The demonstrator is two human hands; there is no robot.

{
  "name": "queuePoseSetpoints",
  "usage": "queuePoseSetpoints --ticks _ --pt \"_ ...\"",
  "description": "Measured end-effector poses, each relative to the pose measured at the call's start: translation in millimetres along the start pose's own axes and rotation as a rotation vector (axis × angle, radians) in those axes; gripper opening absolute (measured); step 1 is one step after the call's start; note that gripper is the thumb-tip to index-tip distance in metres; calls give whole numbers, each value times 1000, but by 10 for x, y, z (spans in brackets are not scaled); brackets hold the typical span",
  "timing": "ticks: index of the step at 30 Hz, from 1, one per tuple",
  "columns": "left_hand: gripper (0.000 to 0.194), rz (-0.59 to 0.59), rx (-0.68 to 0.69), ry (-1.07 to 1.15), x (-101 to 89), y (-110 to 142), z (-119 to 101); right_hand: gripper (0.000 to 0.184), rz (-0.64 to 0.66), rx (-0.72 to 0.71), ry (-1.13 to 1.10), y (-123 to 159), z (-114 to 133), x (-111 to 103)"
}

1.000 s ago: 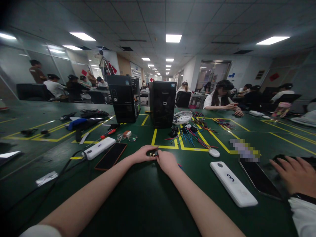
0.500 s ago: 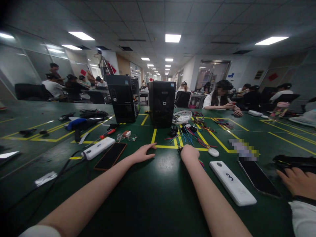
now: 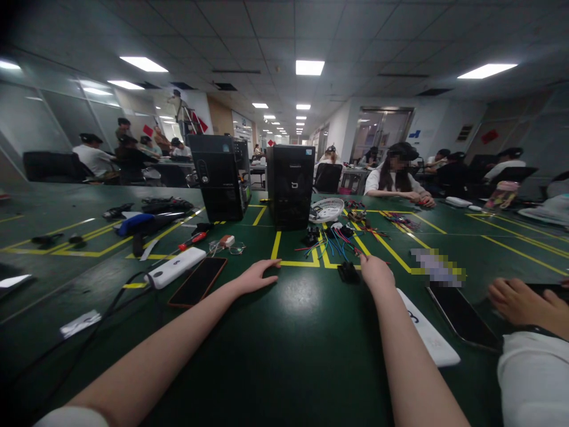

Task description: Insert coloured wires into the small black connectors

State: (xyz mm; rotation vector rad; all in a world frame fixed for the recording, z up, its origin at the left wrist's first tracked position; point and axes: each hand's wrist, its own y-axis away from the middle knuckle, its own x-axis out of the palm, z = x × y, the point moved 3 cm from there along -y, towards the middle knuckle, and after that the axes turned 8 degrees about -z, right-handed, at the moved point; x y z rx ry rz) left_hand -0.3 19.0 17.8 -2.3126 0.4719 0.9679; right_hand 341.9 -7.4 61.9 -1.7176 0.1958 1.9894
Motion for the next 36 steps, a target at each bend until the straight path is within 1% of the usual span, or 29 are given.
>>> queuePoseSetpoints --ticks 3,6,13,19,29,32,36 --pt "53 -8 -4 -13 4 -4 3 42 -24 -52 -39 36 -29 -23" --pt "47 -2 18 -27 8 -3 6 35 -49 -101 -58 74 10 -42" --pt "40 -8 30 -58 22 -8 23 35 -46 -173 -98 113 104 -44" --pt "33 9 59 -54 9 -11 -10 34 69 -190 -66 155 144 -18" --pt "27 3 102 -48 -2 -5 -29 34 87 -283 -20 128 199 56" --pt "26 -2 113 -61 5 -6 -18 34 66 -277 -37 134 203 39" --pt "26 -5 124 -74 18 -8 -9 35 100 -252 -69 138 199 48"
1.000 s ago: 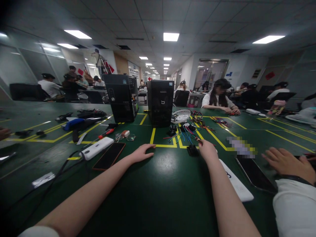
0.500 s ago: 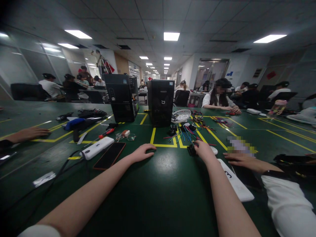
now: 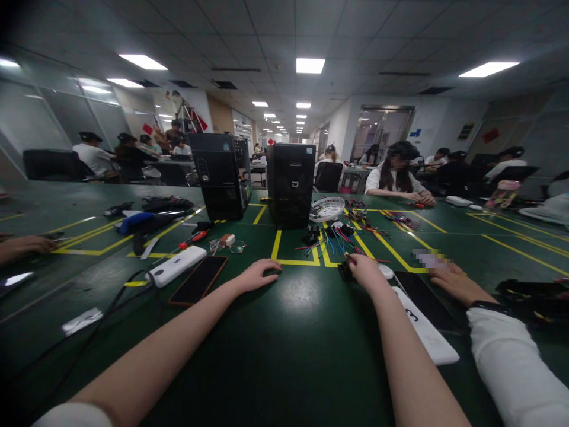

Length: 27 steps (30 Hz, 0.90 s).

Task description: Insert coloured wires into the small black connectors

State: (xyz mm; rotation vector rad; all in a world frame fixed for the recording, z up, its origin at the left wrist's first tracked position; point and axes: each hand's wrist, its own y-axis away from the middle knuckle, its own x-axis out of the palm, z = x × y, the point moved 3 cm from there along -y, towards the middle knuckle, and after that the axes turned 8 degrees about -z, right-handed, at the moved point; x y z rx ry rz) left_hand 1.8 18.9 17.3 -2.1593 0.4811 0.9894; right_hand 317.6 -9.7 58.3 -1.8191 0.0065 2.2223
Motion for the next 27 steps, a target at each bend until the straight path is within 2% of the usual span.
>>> queuePoseSetpoints --ticks 11,17,19,22,27 --pt "25 -5 16 -22 26 5 38 36 84 8 97 -50 -7 115" --pt "25 -3 0 -17 4 4 10 35 123 73 13 -6 21 133" --pt "24 -2 -5 -13 2 2 5 36 82 105 -8 -8 -8 99" --pt "24 -3 -5 -14 6 2 6 38 -50 163 -17 -25 -69 -28" --pt "24 -14 3 -15 16 3 19 43 -170 305 -164 -28 -194 -220"
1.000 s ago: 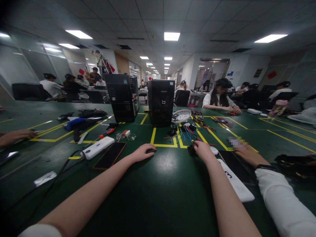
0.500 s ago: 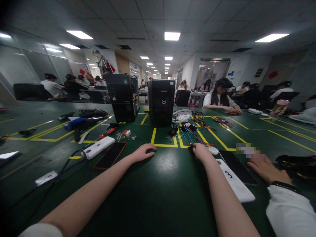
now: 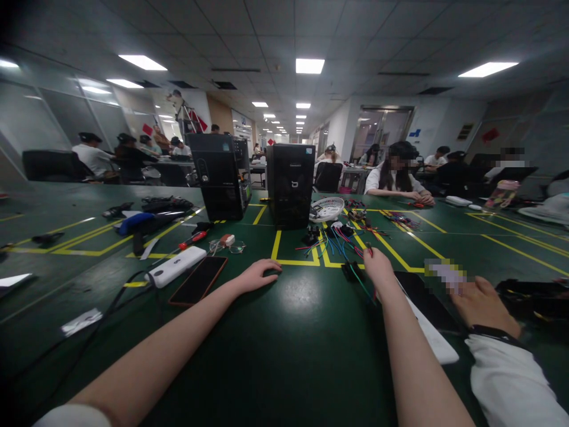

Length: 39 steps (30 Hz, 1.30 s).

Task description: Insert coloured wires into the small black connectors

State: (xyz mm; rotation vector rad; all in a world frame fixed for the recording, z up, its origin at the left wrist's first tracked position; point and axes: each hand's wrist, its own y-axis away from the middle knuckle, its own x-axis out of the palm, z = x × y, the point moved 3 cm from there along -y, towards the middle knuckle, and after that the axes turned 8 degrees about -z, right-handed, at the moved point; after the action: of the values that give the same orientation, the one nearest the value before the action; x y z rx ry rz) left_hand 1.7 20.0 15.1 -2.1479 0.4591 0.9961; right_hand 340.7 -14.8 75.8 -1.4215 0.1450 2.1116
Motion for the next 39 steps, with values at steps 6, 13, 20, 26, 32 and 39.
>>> queuePoseSetpoints --ticks 6,13,20,26,32,39 --pt "24 4 11 2 3 -12 -6 42 31 -96 112 -50 -151 -7" --pt "24 6 13 -10 1 -8 -22 24 182 -142 153 33 -128 86" --pt "25 27 -1 -30 -20 3 -44 22 183 -176 196 70 -42 80" --pt "26 30 -2 -25 -25 3 -49 32 189 -305 287 63 -6 135" --pt "25 31 -8 -19 -14 1 -31 32 158 -320 302 64 -5 157" --pt "26 19 12 -28 -8 4 -17 29 186 -314 336 39 -5 156"
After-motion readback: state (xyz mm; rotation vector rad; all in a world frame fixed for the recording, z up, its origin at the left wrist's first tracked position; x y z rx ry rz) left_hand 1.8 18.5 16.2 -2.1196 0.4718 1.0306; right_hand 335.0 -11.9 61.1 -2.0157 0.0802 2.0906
